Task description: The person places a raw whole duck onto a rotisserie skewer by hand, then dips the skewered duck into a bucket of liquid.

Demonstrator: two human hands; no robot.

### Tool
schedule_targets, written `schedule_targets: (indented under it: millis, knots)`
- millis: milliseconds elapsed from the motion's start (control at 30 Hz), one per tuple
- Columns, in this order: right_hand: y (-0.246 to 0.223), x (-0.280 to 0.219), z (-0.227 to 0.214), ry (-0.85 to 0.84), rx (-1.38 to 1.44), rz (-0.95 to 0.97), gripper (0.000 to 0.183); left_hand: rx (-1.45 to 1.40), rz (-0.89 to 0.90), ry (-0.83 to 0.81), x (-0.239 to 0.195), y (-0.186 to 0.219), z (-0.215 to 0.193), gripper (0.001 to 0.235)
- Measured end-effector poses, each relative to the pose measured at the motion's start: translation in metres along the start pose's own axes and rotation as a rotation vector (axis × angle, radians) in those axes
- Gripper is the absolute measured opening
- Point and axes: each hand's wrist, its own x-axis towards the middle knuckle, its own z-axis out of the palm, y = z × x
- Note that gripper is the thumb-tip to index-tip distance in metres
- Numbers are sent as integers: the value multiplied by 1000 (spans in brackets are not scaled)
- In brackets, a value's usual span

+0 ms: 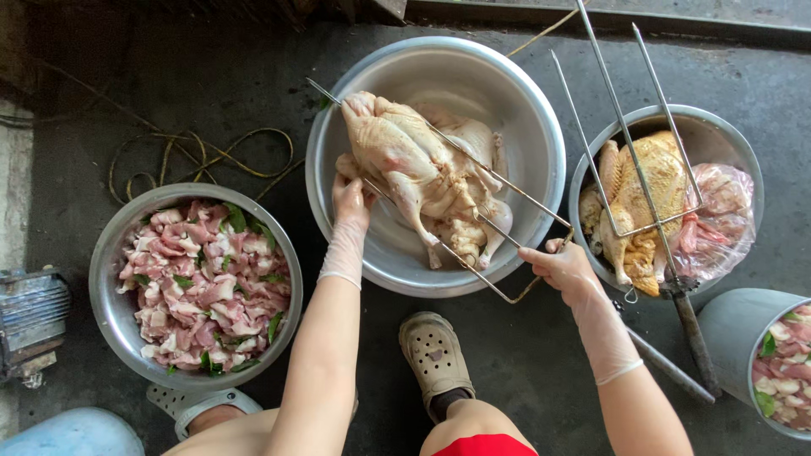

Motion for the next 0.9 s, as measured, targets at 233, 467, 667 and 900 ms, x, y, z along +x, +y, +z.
schedule_targets:
  millis: [233,467,667,900]
  knots:
    - [31,-20,18,234,38,-223,53,-282,-39,-147,-5,-14,-16,51]
    - [26,-29,7,193,54,-77,57,-346,-28,-224,-8,-56,-15,64]
    - [4,-29,11,271,19,-68,55,-348,-35,-132,-35,-53,4,64]
    - [-6,-8,16,164,24,-185,57,77,-88,-94,-49,-12,14,54]
